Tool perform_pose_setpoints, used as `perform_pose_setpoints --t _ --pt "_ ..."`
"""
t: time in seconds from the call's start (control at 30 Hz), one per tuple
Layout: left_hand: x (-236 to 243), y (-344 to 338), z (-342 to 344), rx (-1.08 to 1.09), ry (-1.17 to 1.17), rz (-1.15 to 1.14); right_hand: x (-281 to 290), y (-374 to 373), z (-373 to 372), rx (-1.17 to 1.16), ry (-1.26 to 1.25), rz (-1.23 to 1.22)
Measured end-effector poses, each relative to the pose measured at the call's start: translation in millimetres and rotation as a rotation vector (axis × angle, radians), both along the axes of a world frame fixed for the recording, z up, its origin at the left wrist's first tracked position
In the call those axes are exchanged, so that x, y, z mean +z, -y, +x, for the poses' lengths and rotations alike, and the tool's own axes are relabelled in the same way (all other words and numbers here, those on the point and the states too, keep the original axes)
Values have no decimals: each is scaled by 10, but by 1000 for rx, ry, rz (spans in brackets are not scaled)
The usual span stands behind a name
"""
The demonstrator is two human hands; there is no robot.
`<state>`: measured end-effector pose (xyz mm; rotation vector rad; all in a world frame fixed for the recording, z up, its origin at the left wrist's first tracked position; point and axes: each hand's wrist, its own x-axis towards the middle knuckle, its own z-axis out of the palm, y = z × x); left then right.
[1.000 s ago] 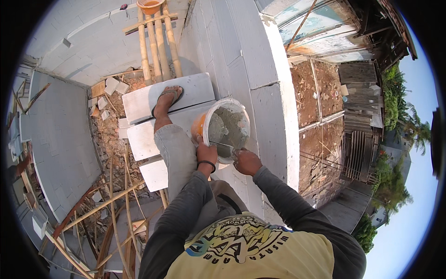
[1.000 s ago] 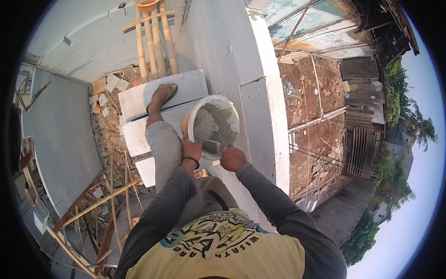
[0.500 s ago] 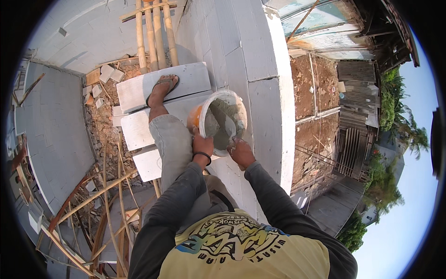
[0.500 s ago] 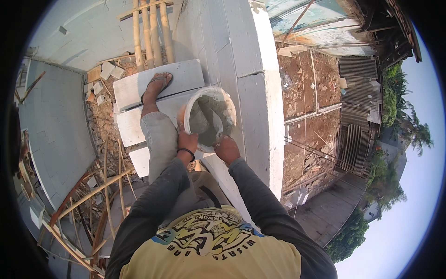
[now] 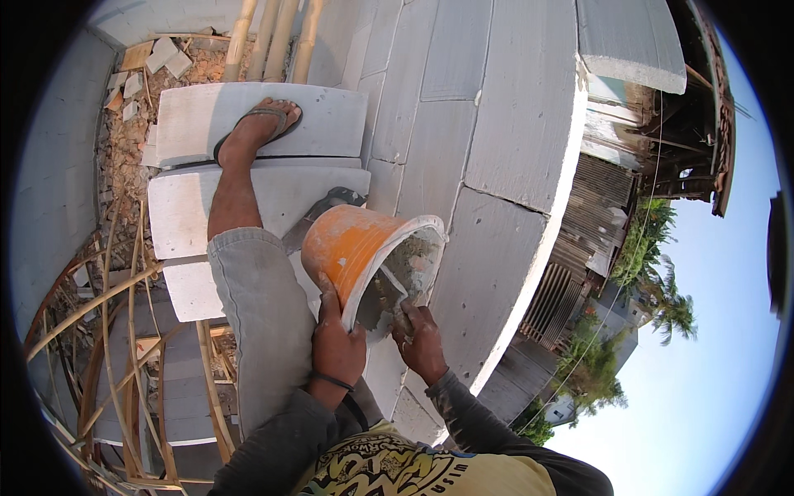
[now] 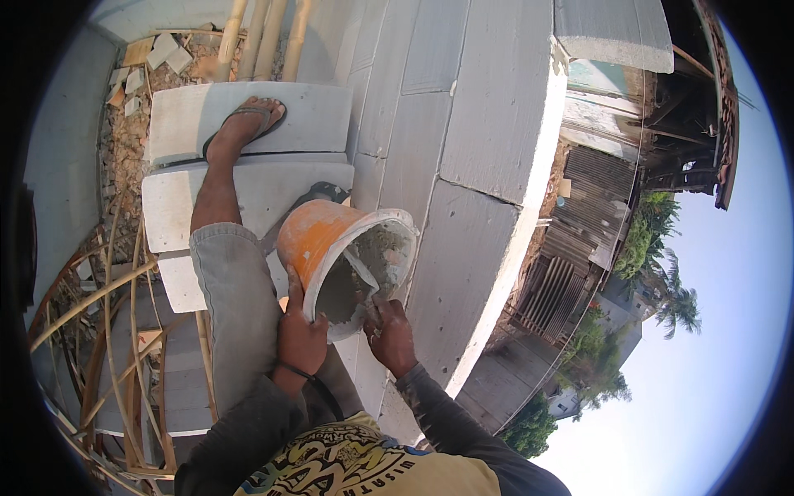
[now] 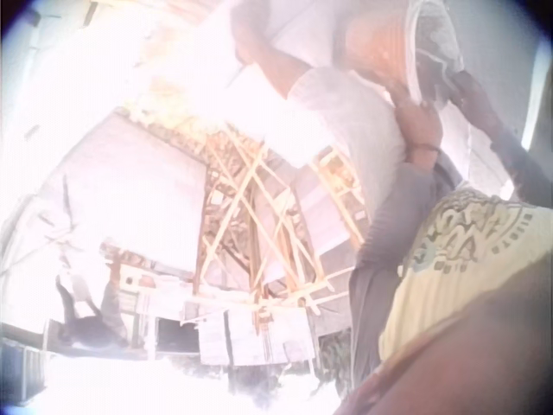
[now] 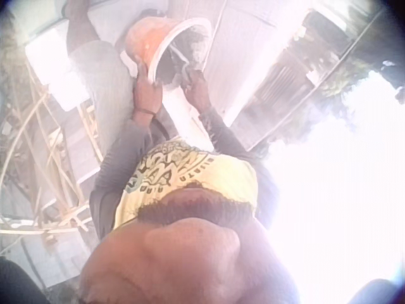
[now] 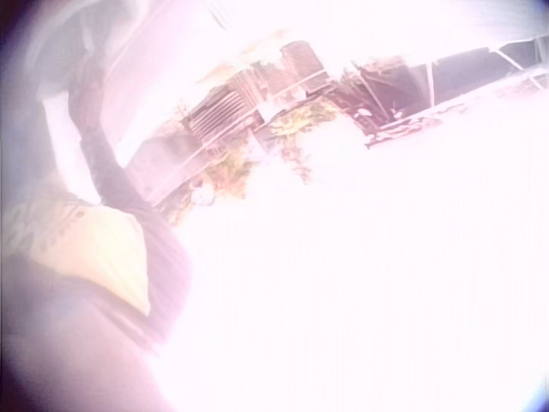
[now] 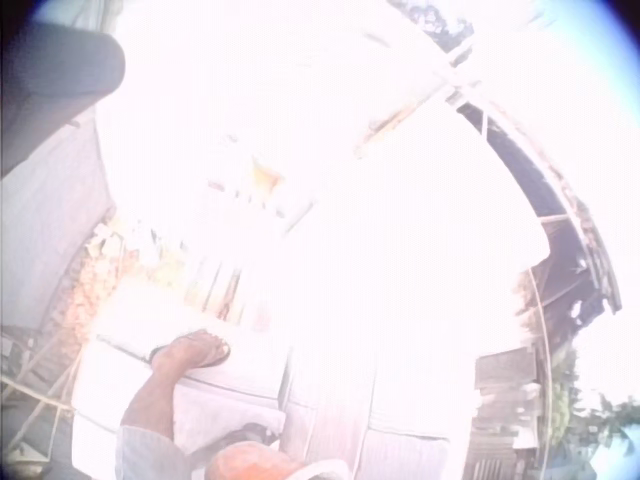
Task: The person applies mortar to the top of a partially built white brick wall using a trowel, lifts a large white brick onto the mortar, and taps it into place with the handle of a hammer.
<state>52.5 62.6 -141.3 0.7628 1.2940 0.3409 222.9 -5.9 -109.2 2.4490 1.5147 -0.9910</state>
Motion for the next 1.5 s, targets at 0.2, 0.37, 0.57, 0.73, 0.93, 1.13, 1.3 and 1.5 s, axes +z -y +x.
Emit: perform_pose_setpoints --t 0.2,0.37,0.57,0.73,0.93,1.13,1.3,1.5 --pt "-13 -8 50 -44 -120 189 84 -59 -145 12 -127 -4" --pt "214 -318 64 -67 -78 -34 137 -121 -70 5 -180 50" --pt "40 -140 123 -144 -132 39 102 -44 -17 -72 -105 -6" --pt "76 -146 225 -198 -221 66 318 -47 42 84 -111 -5" --pt "-356 -80 347 -233 -192 157 333 32 168 115 84 -41" --pt "-300 -263 337 -114 -27 188 365 184 48 319 -62 7" --pt "73 -205 194 -110 -17 213 1090 30 -40 -85 -413 -112" --pt "224 22 150 60 132 235 1210 222 129 219 -210 -49"
